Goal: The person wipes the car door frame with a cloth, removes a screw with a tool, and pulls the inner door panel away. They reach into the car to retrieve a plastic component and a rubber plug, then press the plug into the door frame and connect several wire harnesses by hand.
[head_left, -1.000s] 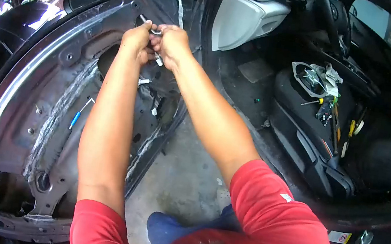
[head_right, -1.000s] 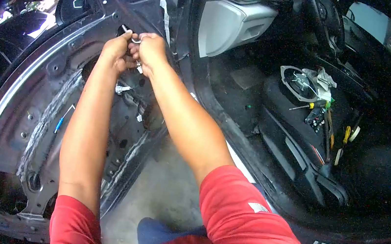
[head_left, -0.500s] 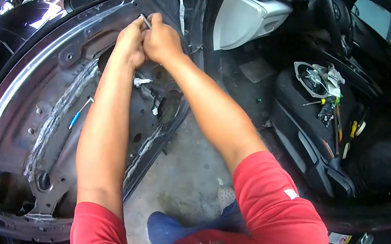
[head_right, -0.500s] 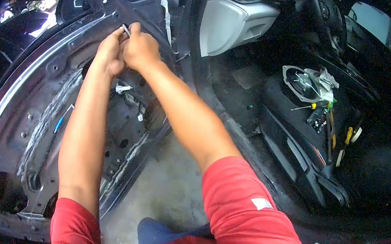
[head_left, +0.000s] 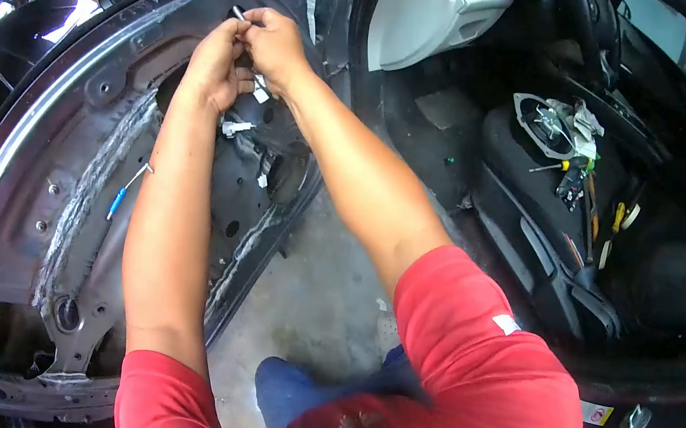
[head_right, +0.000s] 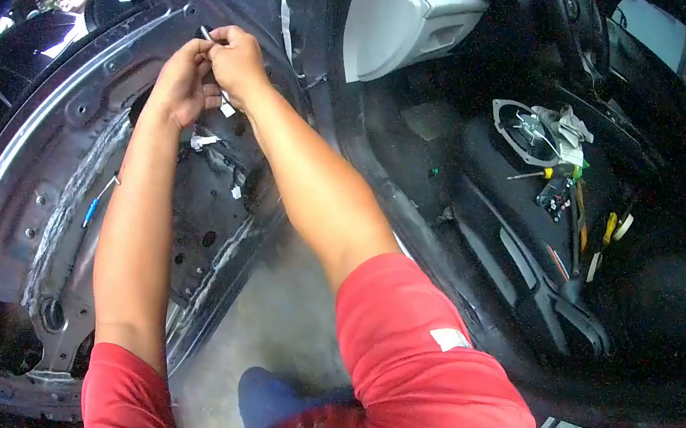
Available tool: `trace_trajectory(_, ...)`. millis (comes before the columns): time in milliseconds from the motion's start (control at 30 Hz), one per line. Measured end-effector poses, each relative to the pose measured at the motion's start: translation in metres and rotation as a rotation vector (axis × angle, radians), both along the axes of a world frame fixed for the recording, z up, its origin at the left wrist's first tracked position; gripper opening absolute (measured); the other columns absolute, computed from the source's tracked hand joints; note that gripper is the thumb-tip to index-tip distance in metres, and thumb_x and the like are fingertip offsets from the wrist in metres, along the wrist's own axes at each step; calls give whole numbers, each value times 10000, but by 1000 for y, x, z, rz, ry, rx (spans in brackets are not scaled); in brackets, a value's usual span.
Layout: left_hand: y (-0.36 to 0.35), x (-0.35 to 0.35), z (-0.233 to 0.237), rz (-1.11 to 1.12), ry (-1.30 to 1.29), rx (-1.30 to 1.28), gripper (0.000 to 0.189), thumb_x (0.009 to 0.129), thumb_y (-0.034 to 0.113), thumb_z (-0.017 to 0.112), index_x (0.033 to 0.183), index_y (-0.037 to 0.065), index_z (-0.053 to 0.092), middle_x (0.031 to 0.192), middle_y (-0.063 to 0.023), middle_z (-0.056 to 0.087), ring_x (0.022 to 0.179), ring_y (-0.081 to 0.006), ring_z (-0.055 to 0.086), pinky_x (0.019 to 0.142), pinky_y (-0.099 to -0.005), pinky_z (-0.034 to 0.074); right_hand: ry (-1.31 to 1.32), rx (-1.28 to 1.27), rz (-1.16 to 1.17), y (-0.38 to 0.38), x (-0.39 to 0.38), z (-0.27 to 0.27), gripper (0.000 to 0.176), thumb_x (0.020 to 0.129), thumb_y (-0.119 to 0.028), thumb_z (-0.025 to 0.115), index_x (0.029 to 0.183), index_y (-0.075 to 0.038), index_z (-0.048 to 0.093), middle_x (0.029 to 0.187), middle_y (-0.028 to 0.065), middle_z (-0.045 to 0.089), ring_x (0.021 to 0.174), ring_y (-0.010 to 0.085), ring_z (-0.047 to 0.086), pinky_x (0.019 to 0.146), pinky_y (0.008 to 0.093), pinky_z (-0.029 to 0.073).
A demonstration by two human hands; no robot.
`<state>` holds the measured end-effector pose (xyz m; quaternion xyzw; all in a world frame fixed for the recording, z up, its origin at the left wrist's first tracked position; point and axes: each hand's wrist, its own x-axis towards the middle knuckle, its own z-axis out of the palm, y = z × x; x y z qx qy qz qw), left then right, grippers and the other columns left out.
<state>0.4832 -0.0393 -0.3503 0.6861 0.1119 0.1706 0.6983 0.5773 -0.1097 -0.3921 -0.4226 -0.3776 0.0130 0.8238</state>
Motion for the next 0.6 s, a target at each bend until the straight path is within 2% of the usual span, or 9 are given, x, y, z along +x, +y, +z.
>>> trace_trajectory(67,-1,0,2,8,0,-2,330,1030,428,571,1156,140,670,1098,-45,719,830,-340,700,755,-457,558,-20,-38,10,-4,5,-3,293,985,-19,646,1271,41,655,1076,164,769,988,237,734,868,377,580)
trace_trajectory(100,-3,-2,1,-13,-14,-16,345,1027,417,592,1192,122,657,1168,-77,692,917,-365,696,762,-496,565,-40,-72,21,-6,4,-5,300,987,-18,641,1281,42,650,1104,171,771,1002,234,732,875,372,578)
trace_trajectory(133,-6,-4,3,-37,-31,-25,366,1024,406,612,1228,104,644,1238,-110,664,1004,-389,693,770,-535,572,-157,-101,-135,-6,1,-6,324,1000,-91,652,1316,-22,648,1100,231,782,999,324,768,889,442,590)
trace_trajectory(167,-4,-1,1,-36,-36,-20,366,1024,406,612,1228,104,644,1238,-110,664,1004,-389,693,770,-535,572,-163,-97,-134,-11,-5,-5,324,1000,-91,652,1316,-22,648,1100,231,782,999,324,768,889,442,590)
trace_trajectory(233,5,5,-7,-32,-101,-28,369,1046,383,640,1271,92,665,1231,-129,697,1065,-336,709,830,-541,583,-407,-363,-547,-32,-26,-14,333,1014,-206,647,1331,-107,655,1051,280,769,1006,443,757,912,536,580)
trace_trajectory(267,-4,1,-8,2,-128,-56,372,1053,372,672,1256,60,681,1189,-126,707,1043,-270,714,873,-496,587,-388,-431,-558,-38,-30,-16,324,1017,-306,630,1303,-158,670,1008,284,756,1008,506,720,917,602,556)
trace_trajectory(367,-19,-4,-11,64,-164,-82,272,1062,365,688,1137,106,727,1044,-27,738,909,-185,700,878,-388,565,-505,-551,-637,-46,-36,-13,313,1016,-302,611,1266,-127,681,994,261,768,980,492,734,887,595,563)
trace_trajectory(400,-21,-7,-10,54,-152,-100,286,1073,370,685,1149,97,727,1092,-29,750,978,-177,702,909,-368,565,-530,-588,-675,-45,-37,-10,293,1011,-287,608,1234,-117,692,994,249,774,970,478,741,864,595,565)
trace_trajectory(600,-11,-10,-13,-11,-209,-207,331,1106,413,638,1159,96,717,1135,-30,752,1006,-179,719,900,-375,583,-501,-560,-700,-35,-40,4,324,1014,-275,602,1297,-141,685,997,230,781,988,458,749,861,585,570)
